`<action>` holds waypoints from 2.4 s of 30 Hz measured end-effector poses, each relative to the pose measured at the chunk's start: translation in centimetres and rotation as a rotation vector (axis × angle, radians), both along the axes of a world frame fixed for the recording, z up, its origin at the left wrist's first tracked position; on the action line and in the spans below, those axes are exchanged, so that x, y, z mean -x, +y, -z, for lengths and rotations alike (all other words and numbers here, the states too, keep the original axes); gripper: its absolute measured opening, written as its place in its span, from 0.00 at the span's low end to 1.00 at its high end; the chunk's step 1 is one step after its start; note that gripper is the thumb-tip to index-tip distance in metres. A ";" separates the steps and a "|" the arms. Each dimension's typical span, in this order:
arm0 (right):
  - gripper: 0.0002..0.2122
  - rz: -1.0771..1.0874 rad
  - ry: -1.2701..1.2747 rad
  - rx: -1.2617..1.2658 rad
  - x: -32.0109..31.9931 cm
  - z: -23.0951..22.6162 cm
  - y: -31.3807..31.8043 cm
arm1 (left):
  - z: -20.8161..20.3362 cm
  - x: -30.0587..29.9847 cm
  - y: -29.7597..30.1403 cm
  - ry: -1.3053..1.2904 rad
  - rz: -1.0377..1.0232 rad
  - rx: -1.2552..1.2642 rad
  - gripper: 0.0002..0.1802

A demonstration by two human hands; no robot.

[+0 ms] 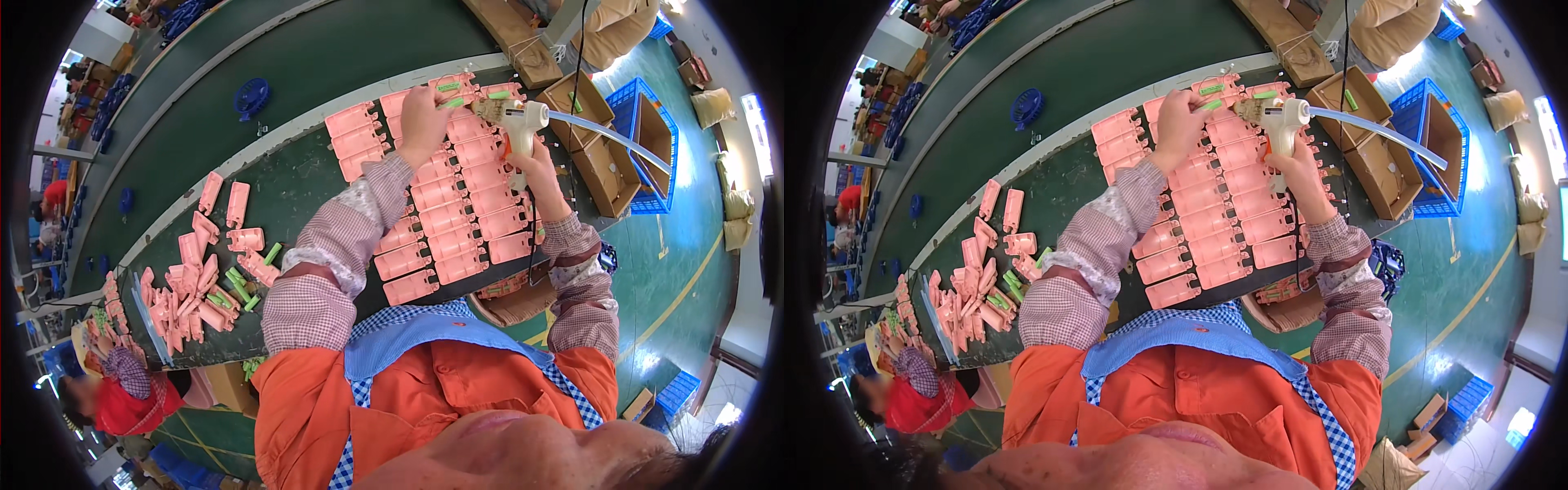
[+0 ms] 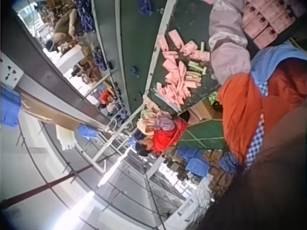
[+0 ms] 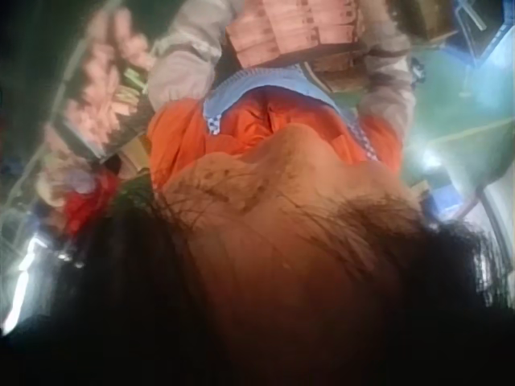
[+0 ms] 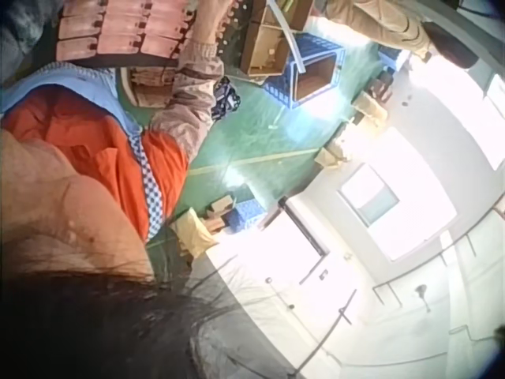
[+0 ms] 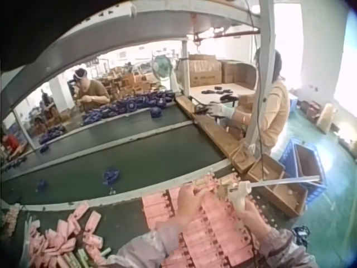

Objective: Assemble electronic components by gluing small green cylinders into pink plastic housings using a hot glue gun.

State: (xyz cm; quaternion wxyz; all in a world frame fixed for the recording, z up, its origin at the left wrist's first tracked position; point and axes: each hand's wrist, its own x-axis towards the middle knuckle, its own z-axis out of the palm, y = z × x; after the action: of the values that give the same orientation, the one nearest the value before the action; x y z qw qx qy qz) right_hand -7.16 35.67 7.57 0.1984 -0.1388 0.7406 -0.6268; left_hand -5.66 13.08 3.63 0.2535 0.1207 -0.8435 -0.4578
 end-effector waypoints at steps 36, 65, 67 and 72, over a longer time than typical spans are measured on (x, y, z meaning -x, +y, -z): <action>0.13 -0.016 0.086 -0.040 -1.4 -1.1 0.4 | -5.0 -7.0 -7.0 0.123 -0.048 0.129 0.07; 0.14 -0.042 -0.019 -0.014 -4.3 -2.7 1.5 | -4.5 -30.7 -12.8 -0.308 -0.229 -0.525 0.06; 0.17 -0.050 -0.061 -0.039 -5.2 -3.6 1.4 | -5.2 -29.4 -12.2 -0.191 -0.070 -0.906 0.07; 0.17 -0.080 -0.070 -0.048 -5.0 -2.5 1.6 | -5.3 -24.8 -10.3 -0.010 0.261 -1.411 0.09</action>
State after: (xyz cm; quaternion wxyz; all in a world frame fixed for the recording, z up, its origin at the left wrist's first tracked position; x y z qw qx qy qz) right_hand -2.15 37.25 10.08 0.2525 -0.1413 0.7419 -0.6048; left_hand 19.09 2.76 8.98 0.0544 0.1559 -0.3553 -0.9201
